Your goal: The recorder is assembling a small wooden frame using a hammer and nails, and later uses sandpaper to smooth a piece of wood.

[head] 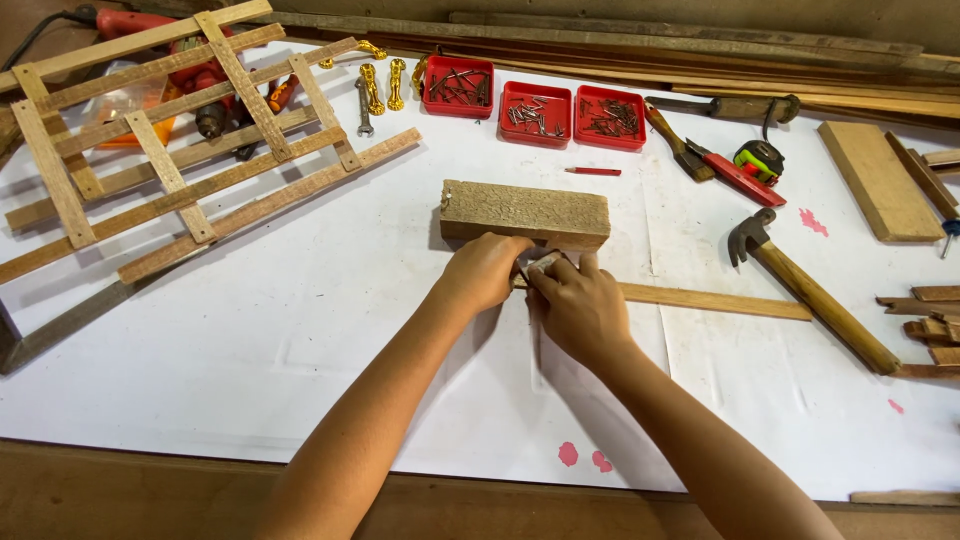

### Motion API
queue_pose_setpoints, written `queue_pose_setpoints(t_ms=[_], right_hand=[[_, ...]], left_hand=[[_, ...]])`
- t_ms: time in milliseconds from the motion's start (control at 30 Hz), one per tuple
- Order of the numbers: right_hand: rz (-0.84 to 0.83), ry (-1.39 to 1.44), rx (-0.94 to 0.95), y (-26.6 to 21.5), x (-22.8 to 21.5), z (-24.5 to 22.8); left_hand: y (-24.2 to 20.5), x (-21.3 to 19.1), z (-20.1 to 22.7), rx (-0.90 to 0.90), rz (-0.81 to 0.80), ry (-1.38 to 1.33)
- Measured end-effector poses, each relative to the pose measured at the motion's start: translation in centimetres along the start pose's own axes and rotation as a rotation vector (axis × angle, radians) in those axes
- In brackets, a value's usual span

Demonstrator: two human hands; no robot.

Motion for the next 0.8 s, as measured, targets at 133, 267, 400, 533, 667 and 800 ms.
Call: queue_pose_setpoints(t_ms=[133, 267, 400, 533, 667, 800], right_hand=[[0.022, 0.083, -0.022, -0.1, -0.9, 1.6], [-0.128, 0.192, -0.018, -1.1, -1.0, 5.8], [-0.296, 0.298, 0.094, -2.3, -1.4, 10.3], [-0.351, 0.44, 0.227, -3.8, -2.3, 14.3], [-0.357, 0.597, 0.399, -5.2, -3.3, 16.9], [-0.321, 0.64, 0.4, -6.3, -2.9, 17.9]], left_hand=[[0.3, 0.7, 0.1, 0.058, 0.022, 0.037], [1.1, 2.1, 1.6, 0.124, -0.146, 0.418], [2.1, 4.0, 2.9, 0.111, -0.231, 0.622], [3.1, 5.9, 7.1, 0.18, -0.22, 0.482], [4.4, 8.1, 9.5, 0.266, -0.089, 0.192], [5.4, 10.9, 8.7, 0.367, 0.032, 0.261]])
Point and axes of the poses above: each hand's wrist, its own y-axis towards the middle knuckle, its own x-axis out of the palm, z = x × y, the point moved 9 cm from there along y, towards the middle knuckle, and after that the axes turned 11 degrees about x, right-handed, at the moved point
